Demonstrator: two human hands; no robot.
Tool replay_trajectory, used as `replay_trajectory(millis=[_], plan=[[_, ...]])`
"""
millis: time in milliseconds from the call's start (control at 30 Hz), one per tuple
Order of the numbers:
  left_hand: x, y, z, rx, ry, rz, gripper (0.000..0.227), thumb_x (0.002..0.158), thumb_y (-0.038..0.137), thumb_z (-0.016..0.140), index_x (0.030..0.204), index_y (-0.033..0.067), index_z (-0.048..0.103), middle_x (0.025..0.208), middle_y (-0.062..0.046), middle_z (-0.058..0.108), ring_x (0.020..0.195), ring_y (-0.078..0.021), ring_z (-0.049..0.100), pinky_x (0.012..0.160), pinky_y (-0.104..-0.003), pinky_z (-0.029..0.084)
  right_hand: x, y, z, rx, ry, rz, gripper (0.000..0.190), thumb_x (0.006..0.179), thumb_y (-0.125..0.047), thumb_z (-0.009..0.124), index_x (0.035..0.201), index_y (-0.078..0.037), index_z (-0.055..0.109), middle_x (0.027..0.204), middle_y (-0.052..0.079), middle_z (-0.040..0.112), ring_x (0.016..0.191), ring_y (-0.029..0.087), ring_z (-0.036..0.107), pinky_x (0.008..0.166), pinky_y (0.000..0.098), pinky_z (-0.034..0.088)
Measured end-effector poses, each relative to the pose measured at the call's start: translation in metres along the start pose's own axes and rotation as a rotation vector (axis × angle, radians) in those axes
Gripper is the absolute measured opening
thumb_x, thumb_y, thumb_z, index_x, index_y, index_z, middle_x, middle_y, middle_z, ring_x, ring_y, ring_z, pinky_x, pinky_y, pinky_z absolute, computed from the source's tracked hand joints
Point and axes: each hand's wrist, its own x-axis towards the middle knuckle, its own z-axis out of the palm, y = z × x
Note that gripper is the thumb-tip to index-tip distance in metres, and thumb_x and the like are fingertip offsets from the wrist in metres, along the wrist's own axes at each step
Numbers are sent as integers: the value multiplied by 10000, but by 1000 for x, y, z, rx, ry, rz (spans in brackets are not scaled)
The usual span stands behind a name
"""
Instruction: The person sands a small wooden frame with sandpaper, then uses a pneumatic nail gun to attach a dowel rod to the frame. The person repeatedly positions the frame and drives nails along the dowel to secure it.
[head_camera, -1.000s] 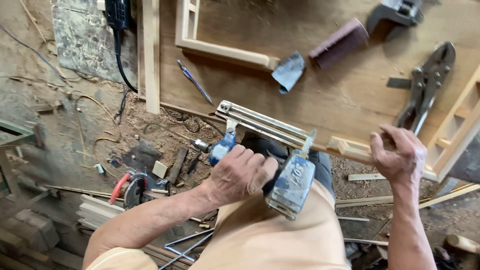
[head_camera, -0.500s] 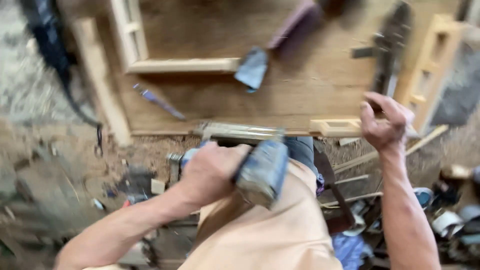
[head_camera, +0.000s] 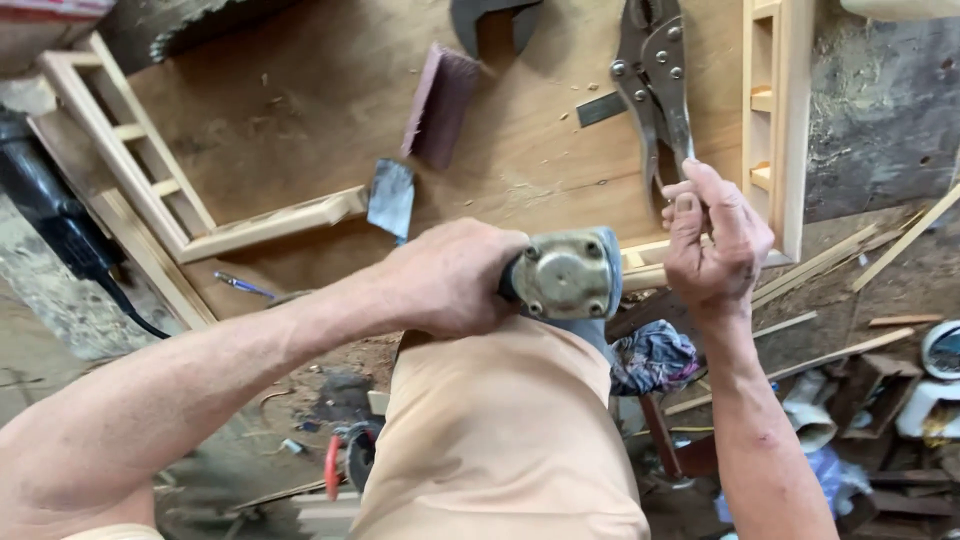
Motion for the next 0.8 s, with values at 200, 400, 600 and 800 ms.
replay_trajectory(millis=[200, 400, 600, 800], plan=[[36, 13, 4, 53, -172, -65, 274, 746, 197, 670, 1000, 94, 654, 921, -170, 743, 982, -426, 715, 813, -554, 583, 1, 3, -3, 7, 35, 22, 259, 1102, -100, 616, 1249, 88, 717, 917, 154, 753, 738, 299, 716, 647, 421, 587], [46, 23, -1, 118, -234, -112, 299, 763, 218, 667, 1036, 95, 668, 934, -173, 743, 1004, -416, 712, 833, -545, 584, 4, 4, -5, 30, 29, 8, 275, 1068, -44, 615, 1296, 90, 692, 921, 166, 736, 764, 351, 706, 660, 454, 575], [48, 28, -3, 148, -255, -118, 318, 776, 236, 658, 1068, 111, 669, 978, -156, 753, 1054, -394, 713, 888, -535, 578, 2, 5, -4, 37, 36, -18, 278, 1065, -3, 597, 1306, 104, 684, 914, 172, 728, 764, 352, 702, 656, 461, 568], [52, 40, -4, 225, -263, -112, 328, 779, 310, 665, 1067, 153, 689, 993, -122, 765, 1063, -368, 719, 910, -525, 581, 3, 6, -4, -27, 58, -75, 288, 1073, 23, 545, 1311, 116, 678, 876, 166, 722, 706, 287, 675, 631, 413, 572]])
